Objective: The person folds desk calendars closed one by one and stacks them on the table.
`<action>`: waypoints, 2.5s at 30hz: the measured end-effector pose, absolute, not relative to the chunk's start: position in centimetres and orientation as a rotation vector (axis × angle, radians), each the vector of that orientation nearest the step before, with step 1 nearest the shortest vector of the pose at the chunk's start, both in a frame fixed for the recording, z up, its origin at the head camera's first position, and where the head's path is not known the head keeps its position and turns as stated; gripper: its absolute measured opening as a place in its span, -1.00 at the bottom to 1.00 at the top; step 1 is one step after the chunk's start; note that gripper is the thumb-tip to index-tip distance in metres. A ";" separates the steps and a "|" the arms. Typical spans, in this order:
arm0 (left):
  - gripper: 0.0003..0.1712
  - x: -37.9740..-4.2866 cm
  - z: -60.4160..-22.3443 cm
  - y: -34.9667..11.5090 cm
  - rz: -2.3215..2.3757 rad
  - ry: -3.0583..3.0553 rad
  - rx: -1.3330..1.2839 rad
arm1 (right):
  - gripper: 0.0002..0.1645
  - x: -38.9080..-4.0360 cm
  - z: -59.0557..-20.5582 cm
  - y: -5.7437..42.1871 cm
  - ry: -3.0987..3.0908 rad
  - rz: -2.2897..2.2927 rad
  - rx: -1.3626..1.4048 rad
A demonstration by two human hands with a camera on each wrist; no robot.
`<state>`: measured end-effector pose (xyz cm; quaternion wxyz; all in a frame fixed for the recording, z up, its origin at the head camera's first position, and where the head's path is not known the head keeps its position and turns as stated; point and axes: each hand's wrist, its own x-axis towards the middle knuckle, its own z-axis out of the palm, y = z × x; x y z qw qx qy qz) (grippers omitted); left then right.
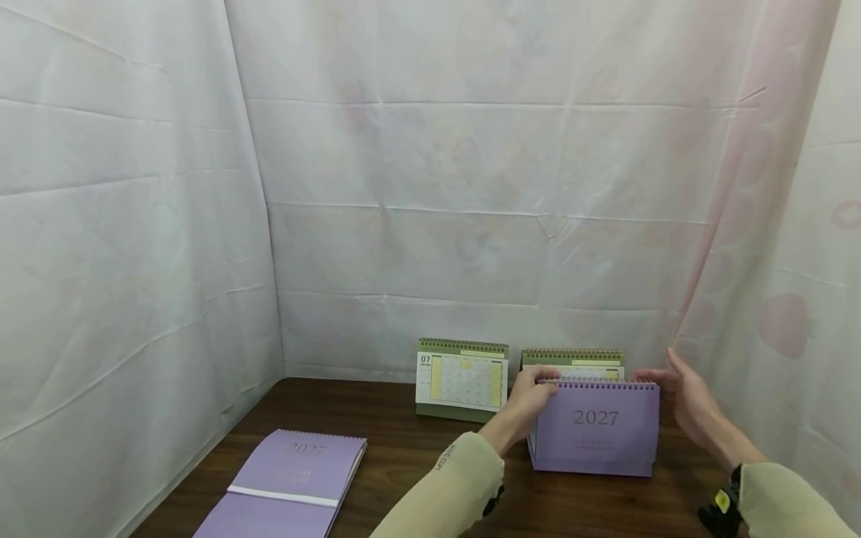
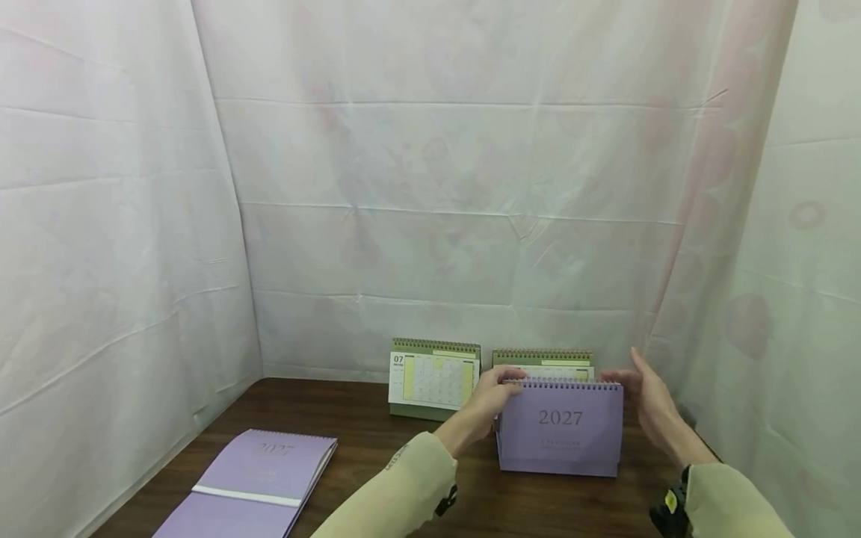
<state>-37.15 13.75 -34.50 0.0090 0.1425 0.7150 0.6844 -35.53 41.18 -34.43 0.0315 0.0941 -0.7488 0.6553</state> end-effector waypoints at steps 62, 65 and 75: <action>0.06 -35.1 -38.0 11.9 2.260 1.734 0.168 | 0.24 -33.8 -38.9 36.3 -2.348 2.411 0.097; 0.07 -35.0 -37.9 11.4 2.253 1.745 0.168 | 0.27 -33.7 -38.9 35.8 -2.352 2.422 0.108; 0.07 -34.6 -37.7 9.3 2.246 1.723 0.185 | 0.20 -33.0 -38.6 33.7 -2.354 2.393 0.157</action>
